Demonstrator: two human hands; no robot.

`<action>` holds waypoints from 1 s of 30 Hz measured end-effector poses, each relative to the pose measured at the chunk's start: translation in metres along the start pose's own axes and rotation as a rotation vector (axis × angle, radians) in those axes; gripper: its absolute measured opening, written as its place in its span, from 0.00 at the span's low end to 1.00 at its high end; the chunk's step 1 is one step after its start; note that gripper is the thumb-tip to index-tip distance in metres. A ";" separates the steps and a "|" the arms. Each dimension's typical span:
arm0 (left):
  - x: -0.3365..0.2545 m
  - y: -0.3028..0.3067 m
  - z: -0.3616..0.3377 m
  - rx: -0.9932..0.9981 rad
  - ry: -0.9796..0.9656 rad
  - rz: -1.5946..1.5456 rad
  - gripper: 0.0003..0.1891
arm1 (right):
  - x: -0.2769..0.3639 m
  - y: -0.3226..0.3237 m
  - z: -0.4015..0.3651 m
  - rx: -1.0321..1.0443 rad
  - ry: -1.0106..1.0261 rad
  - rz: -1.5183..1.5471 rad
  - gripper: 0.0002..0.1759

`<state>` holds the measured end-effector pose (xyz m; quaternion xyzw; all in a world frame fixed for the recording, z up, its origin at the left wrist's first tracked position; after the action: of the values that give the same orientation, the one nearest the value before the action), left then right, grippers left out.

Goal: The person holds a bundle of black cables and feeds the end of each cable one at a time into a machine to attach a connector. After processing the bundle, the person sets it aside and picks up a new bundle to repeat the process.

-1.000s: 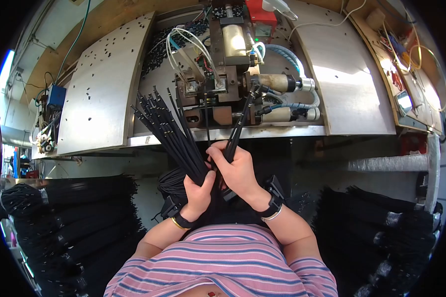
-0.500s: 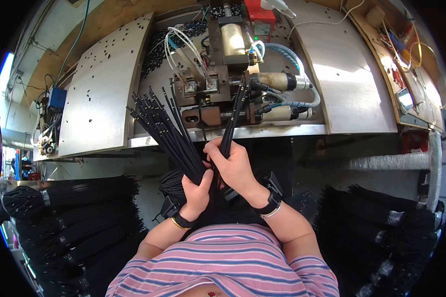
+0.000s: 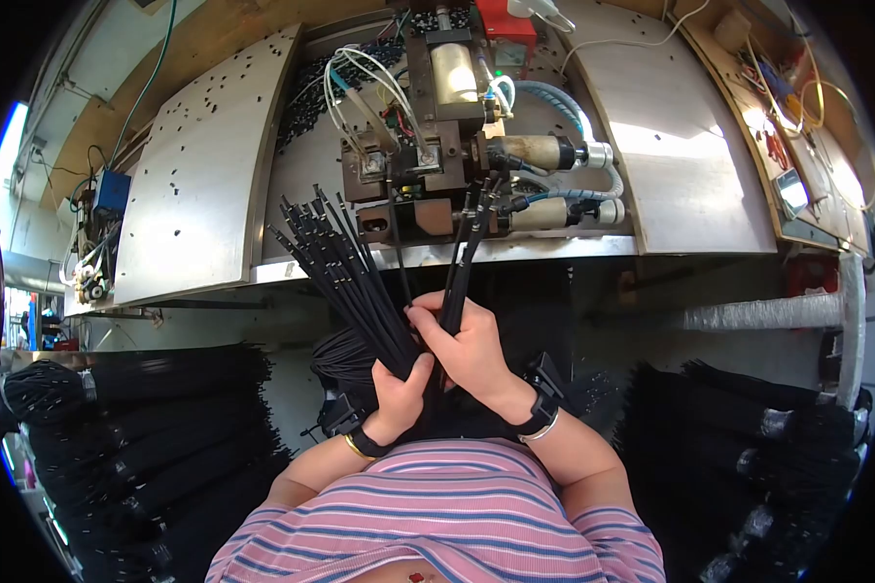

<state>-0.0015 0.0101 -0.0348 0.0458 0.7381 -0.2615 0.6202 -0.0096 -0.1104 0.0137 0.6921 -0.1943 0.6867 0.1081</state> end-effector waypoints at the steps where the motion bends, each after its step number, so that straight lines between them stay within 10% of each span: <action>1: 0.000 0.001 0.000 -0.009 -0.006 0.010 0.10 | 0.000 0.000 -0.001 -0.018 -0.002 -0.003 0.06; 30: -0.009 -0.003 0.008 0.024 0.002 -0.025 0.07 | 0.009 0.004 0.006 0.148 -0.084 -0.093 0.06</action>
<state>0.0066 0.0065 -0.0263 0.0443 0.7360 -0.2782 0.6156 -0.0060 -0.1180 0.0217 0.7346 -0.1151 0.6639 0.0799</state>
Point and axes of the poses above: each hand's wrist, its own z-axis towards the middle knuckle, its own y-axis out of the back of the hand, x = y × z, the point moved 3 cm from there along z, towards the middle knuckle
